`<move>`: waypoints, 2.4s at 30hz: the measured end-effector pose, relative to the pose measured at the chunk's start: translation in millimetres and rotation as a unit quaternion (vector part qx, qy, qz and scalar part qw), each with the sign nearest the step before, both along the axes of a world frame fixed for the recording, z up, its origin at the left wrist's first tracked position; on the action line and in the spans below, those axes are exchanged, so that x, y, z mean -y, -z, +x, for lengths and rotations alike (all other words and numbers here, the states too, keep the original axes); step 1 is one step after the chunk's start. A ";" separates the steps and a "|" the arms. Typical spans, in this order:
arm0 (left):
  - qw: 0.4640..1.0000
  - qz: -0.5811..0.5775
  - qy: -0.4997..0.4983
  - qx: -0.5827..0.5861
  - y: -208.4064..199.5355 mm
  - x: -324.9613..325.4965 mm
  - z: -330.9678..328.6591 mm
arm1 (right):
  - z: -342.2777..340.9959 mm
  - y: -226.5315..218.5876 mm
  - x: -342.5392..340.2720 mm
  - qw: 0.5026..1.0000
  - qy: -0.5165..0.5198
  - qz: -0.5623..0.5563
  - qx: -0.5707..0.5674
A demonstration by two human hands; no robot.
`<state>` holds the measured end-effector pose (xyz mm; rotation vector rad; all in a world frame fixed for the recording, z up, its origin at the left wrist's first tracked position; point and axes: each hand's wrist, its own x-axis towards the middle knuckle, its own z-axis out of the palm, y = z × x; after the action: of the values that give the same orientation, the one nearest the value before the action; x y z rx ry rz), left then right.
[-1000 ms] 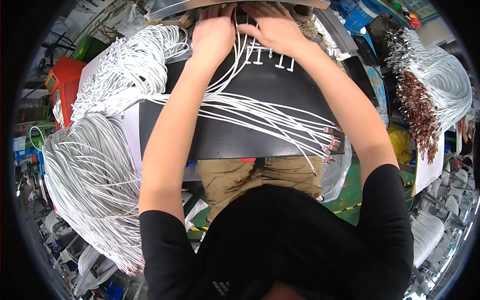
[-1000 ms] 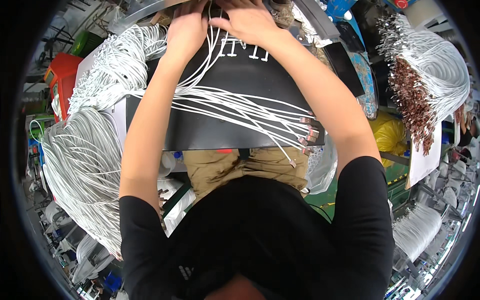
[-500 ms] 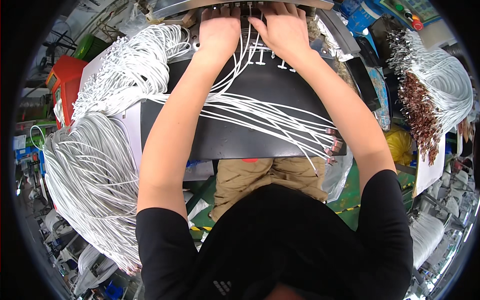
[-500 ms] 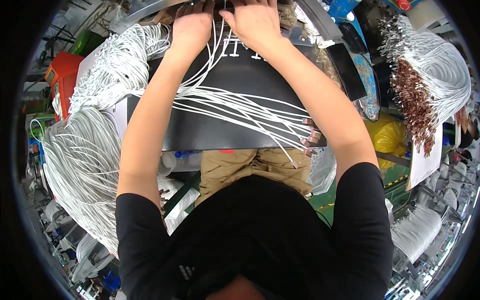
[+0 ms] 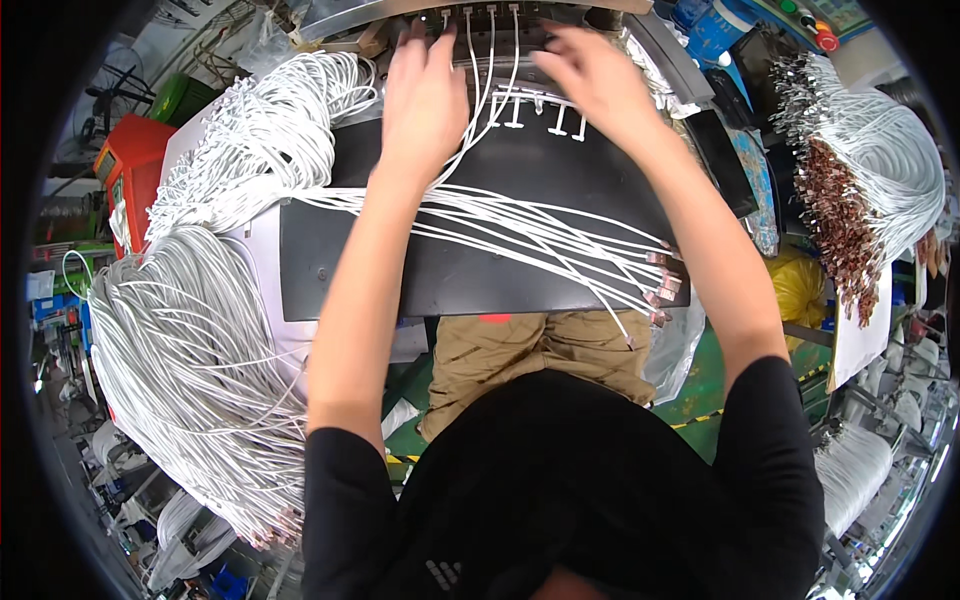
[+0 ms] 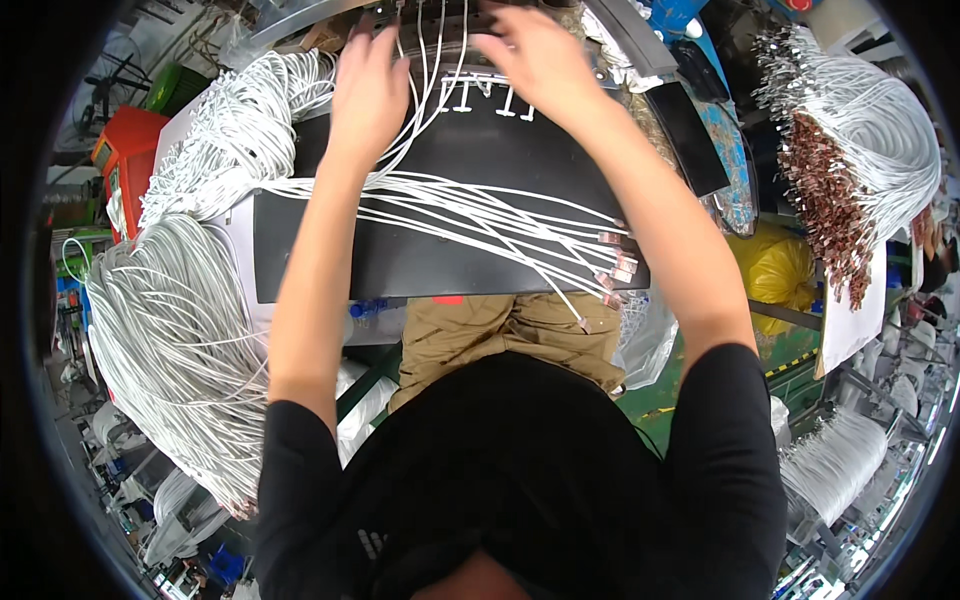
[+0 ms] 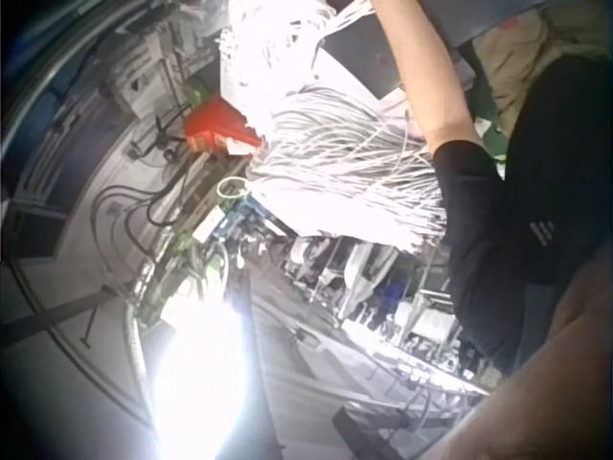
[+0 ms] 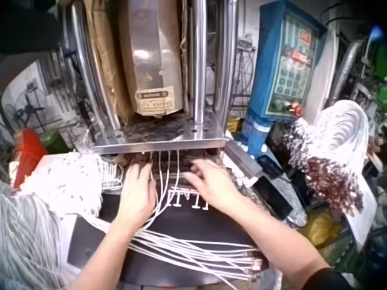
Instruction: Assembling wiring harnesses by placing bundles of wires into a specialized machine for processing.
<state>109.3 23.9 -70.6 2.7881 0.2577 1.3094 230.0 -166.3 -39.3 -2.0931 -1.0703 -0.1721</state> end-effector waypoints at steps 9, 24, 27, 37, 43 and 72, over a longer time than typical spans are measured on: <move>0.414 -0.871 0.197 -0.177 60.2 109.8 -286.3 | -143.1 112.6 307.6 0.953 0.269 0.106 -0.085; 0.596 -0.781 -0.165 -0.085 83.7 86.2 -281.5 | -193.6 179.6 294.8 0.910 0.041 -0.369 -0.186; 0.561 -0.820 -0.066 0.087 130.8 96.5 -288.2 | -172.8 179.7 318.1 0.851 0.009 -0.211 -0.481; 0.561 -0.820 -0.088 0.064 120.2 97.4 -270.3 | -171.4 160.3 289.6 0.734 0.104 -0.112 -0.661; 0.599 -0.781 -0.152 0.092 122.2 104.2 -275.5 | -184.3 136.7 239.8 0.907 0.021 -0.187 -0.377; 0.891 -0.027 0.048 -0.451 -65.3 -3.7 -128.4 | -94.5 66.1 408.1 0.833 0.128 -0.122 -0.525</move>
<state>-19.1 27.5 -5.3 3.0768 0.1655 -0.1009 135.5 -574.5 -105.5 -2.0425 -0.1301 0.9406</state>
